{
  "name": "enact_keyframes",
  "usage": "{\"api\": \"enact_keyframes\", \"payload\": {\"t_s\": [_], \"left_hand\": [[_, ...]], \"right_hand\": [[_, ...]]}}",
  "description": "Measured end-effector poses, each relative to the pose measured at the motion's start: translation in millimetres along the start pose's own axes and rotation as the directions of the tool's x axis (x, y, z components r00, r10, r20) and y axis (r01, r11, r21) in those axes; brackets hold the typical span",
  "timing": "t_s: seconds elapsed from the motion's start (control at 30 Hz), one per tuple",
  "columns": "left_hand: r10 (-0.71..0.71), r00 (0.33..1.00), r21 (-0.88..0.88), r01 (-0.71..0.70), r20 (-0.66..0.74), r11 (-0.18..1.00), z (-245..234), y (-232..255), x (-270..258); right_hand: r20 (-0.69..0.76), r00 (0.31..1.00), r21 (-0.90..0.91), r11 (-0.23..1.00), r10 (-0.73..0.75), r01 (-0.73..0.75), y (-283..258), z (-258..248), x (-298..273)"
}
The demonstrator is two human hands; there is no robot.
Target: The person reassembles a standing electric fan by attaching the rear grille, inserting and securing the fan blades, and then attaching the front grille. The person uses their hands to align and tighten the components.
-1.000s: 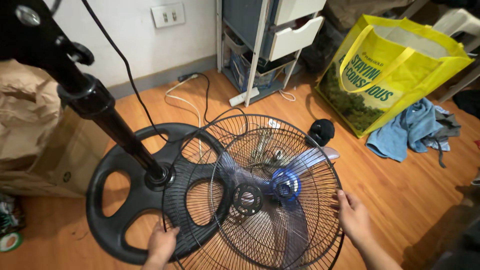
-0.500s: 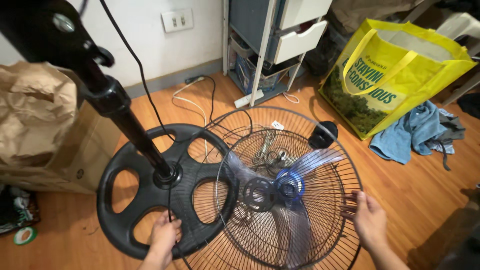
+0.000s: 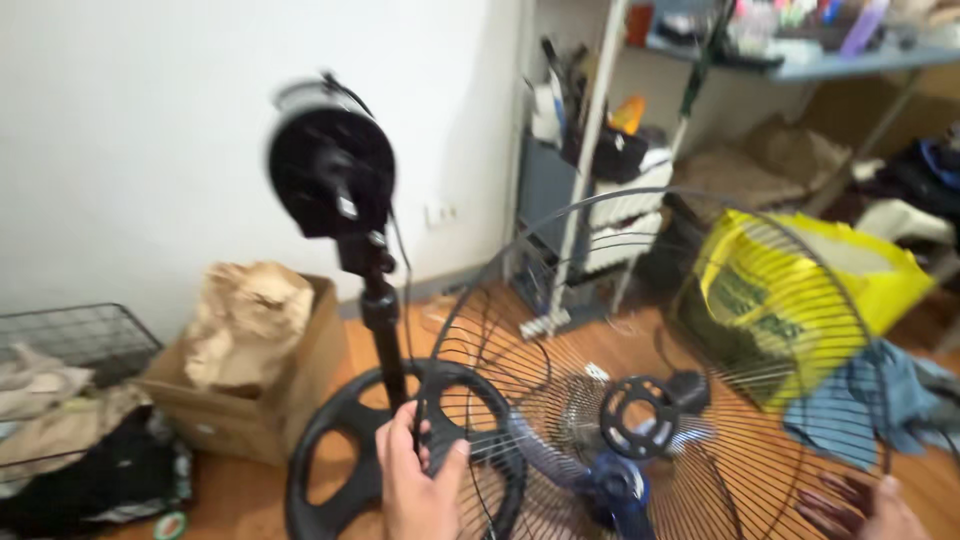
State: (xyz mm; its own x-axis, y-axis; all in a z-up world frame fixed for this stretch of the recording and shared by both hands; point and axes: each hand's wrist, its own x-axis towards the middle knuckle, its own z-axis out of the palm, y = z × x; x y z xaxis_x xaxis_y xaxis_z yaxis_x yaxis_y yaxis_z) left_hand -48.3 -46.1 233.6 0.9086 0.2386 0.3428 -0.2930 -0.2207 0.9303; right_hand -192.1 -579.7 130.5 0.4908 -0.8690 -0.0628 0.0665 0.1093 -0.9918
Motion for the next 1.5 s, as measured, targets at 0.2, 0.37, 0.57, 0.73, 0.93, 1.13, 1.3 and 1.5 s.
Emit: {"api": "enact_keyframes", "payload": {"t_s": [0.2,0.37,0.57,0.73,0.93,1.13,1.3,1.5], "left_hand": [[0.057,0.964,-0.216,-0.115,-0.26,0.969,-60.5,85.3,26.9],[0.318,0.844,0.007,-0.35,-0.432,0.937,-153.8,125.4,90.7],[0.334,0.75,-0.096,-0.465,-0.571,0.88,-217.0,133.6,153.2],[0.359,0.724,-0.05,-0.476,-0.589,0.878,-237.3,126.2,184.0],[0.39,0.697,-0.02,-0.501,-0.601,0.865,-236.6,113.8,210.1],[0.433,0.69,0.021,-0.519,-0.58,0.855,-230.4,114.8,238.7],[0.452,0.684,-0.011,-0.558,-0.572,0.83,-228.9,112.4,253.8],[0.447,0.684,-0.018,-0.557,-0.577,0.83,-230.0,109.4,261.3]], "right_hand": [[0.087,0.984,0.238,0.963,-0.154,0.13,-67.5,76.2,-31.7],[0.319,0.896,0.401,0.901,-0.31,0.169,-140.9,180.6,-86.4],[0.519,0.815,0.408,0.912,-0.258,0.029,-195.7,279.8,-120.5],[0.571,0.791,0.411,0.911,-0.222,-0.04,-209.8,322.0,-140.9],[0.545,0.821,0.371,0.927,-0.171,-0.053,-208.8,353.2,-134.6],[0.532,0.827,0.405,0.912,-0.179,-0.063,-199.0,376.9,-119.8],[0.534,0.828,0.423,0.902,-0.171,-0.087,-193.2,390.2,-114.2],[0.539,0.82,0.427,0.902,-0.195,-0.067,-193.7,401.4,-113.3]]}}
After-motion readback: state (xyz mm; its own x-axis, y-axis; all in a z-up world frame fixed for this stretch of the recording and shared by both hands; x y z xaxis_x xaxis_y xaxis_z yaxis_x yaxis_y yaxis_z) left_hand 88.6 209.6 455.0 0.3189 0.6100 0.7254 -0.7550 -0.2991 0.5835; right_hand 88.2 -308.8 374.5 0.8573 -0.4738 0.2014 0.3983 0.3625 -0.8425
